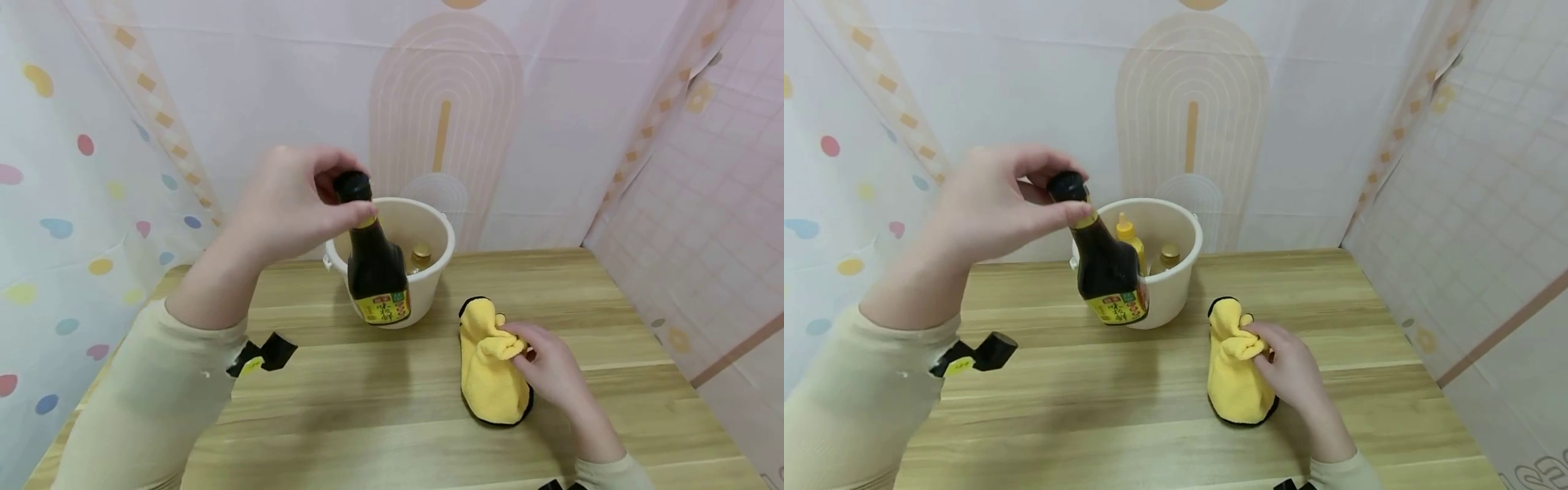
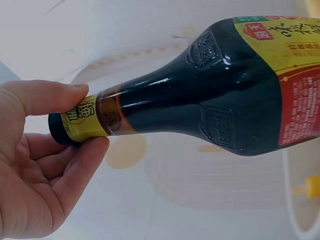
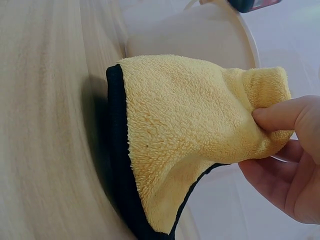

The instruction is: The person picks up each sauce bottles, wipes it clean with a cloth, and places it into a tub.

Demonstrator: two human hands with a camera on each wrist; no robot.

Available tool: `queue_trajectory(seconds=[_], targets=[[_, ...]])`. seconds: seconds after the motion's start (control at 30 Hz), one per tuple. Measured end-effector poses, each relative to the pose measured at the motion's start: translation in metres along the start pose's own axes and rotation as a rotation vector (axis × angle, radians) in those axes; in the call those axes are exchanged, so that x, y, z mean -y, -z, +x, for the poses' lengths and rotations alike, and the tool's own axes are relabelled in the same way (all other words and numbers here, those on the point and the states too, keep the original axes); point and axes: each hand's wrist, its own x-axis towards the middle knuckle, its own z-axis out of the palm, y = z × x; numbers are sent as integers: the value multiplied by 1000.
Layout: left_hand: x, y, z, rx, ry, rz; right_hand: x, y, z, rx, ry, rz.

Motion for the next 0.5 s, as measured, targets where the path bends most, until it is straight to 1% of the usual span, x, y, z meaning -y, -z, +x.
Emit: queue_trajectory(seconds=[0.13, 0.3, 0.37, 0.5], targets=[[-8, 10, 11, -40, -1, 60, 2, 2, 0, -23, -3, -2], [-9, 20, 24, -81, 3, 143, 5, 2, -1, -78, -2, -7], [-9, 21, 30, -85, 18, 169, 6, 2, -1, -101, -3, -7], [-5, 19, 42, -100, 58, 172, 7, 3, -2, -123, 16, -8]])
